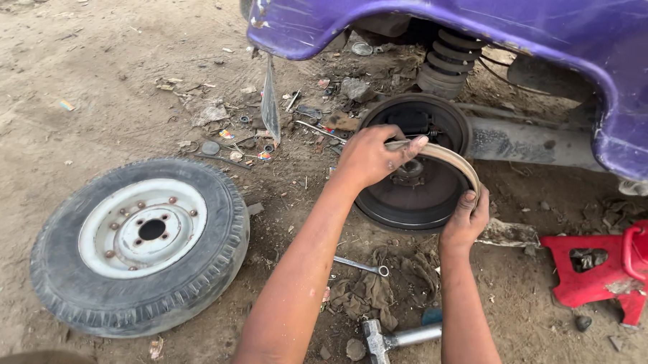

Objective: The person unscrews lug nuts from a wheel with a wrench and by hand, removes the wheel, and then uses a hammer and a wrench to loosen and remove a brake drum from an auto-rickshaw.

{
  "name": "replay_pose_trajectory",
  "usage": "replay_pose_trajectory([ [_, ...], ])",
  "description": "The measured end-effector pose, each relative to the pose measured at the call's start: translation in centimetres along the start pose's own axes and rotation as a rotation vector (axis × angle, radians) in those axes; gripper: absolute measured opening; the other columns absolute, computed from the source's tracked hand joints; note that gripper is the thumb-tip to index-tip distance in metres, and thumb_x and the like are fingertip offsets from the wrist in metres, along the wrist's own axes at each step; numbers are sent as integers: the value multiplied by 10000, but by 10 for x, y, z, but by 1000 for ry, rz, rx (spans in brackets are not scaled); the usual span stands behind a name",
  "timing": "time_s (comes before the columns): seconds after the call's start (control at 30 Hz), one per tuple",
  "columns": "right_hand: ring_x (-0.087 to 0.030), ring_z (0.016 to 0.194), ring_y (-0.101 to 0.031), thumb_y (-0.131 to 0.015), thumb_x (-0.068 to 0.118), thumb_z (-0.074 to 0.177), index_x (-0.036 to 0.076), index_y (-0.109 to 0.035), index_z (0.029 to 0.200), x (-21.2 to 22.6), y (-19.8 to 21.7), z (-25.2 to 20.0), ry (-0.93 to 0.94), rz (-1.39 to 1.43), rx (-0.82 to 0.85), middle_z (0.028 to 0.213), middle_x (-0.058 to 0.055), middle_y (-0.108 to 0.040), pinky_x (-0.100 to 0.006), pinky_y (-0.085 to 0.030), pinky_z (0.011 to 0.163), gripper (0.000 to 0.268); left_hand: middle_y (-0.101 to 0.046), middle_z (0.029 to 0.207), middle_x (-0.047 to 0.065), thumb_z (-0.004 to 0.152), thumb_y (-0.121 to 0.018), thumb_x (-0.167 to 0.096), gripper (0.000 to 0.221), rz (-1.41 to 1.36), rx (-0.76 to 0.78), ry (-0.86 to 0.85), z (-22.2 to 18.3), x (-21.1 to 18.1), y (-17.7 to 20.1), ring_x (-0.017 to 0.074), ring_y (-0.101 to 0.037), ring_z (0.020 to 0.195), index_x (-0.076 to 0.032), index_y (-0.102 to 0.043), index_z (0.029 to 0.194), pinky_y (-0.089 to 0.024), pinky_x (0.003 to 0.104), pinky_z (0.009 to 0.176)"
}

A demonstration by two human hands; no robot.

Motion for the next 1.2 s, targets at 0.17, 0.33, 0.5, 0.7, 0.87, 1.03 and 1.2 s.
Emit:
replay_pose_trajectory([
  [0.17, -170, 1129, -601, -559, 609, 1063, -25, -613, 1314, 11, 1, 17, 21, -119, 94, 1195, -104, -674, -325, -473, 1033, 684, -757, 1025, 180, 823, -588, -776, 749, -139, -126, -21, -9, 25, -3, 350, -720, 1017, -87, -763, 1057, -539, 462, 885],
  [0.33, -174, 1035, -689, -670, 530, 1018, -15, -666, 1244, 54, -18, 48, 98, -279, 257, 1089, -116, -737, -333, -527, 946, 590, -749, 969, 175, 943, -532, -718, 728, -482, -297, -51, -29, 83, -32, 319, -711, 928, -26, -714, 1078, -541, 406, 885],
  [0.5, -171, 1012, -695, -714, 509, 1009, -24, -686, 1217, 65, -22, 45, 89, -268, 232, 1064, -107, -748, -324, -534, 942, 573, -744, 989, 176, 960, -571, -676, 689, -473, -388, -110, -33, 87, -34, 289, -712, 948, -11, -711, 1072, -536, 399, 885],
  [0.7, -174, 1089, -638, -588, 681, 1017, -52, -649, 1260, 24, -4, 18, 47, -127, 30, 1142, -103, -696, -314, -507, 1001, 774, -765, 904, 162, 840, -643, -703, 675, -246, -171, -103, -11, 30, -2, 304, -731, 877, -58, -780, 985, -543, 397, 803],
  [0.87, -164, 1011, -564, -568, 700, 1003, -58, -650, 1264, -1, 2, 6, -48, -102, -37, 1064, -85, -642, -308, -479, 945, 806, -756, 836, 153, 769, -676, -728, 708, -250, -95, -31, -8, 12, 4, 298, -748, 805, -56, -764, 975, -563, 399, 738],
  [1.03, -173, 1094, -617, -586, 688, 1008, -59, -626, 1265, 11, -2, 12, 11, -89, 5, 1142, -95, -678, -316, -491, 1005, 790, -763, 884, 155, 789, -661, -741, 720, -298, -130, -61, -8, 27, -2, 288, -749, 866, -60, -773, 994, -563, 398, 791],
  [1.2, -166, 1039, -650, -636, 616, 1004, -35, -651, 1243, 30, -6, 27, 47, -222, 68, 1096, -100, -712, -327, -519, 951, 694, -770, 963, 134, 861, -616, -734, 713, -398, -170, -78, -14, 56, -18, 256, -731, 919, -56, -755, 1031, -553, 386, 859],
])
Point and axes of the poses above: each hand's wrist, its own z-axis towards the middle knuckle, its own y-axis out of the back of the hand, x = y × z, the point moved 7 cm from there along z, towards the middle knuckle
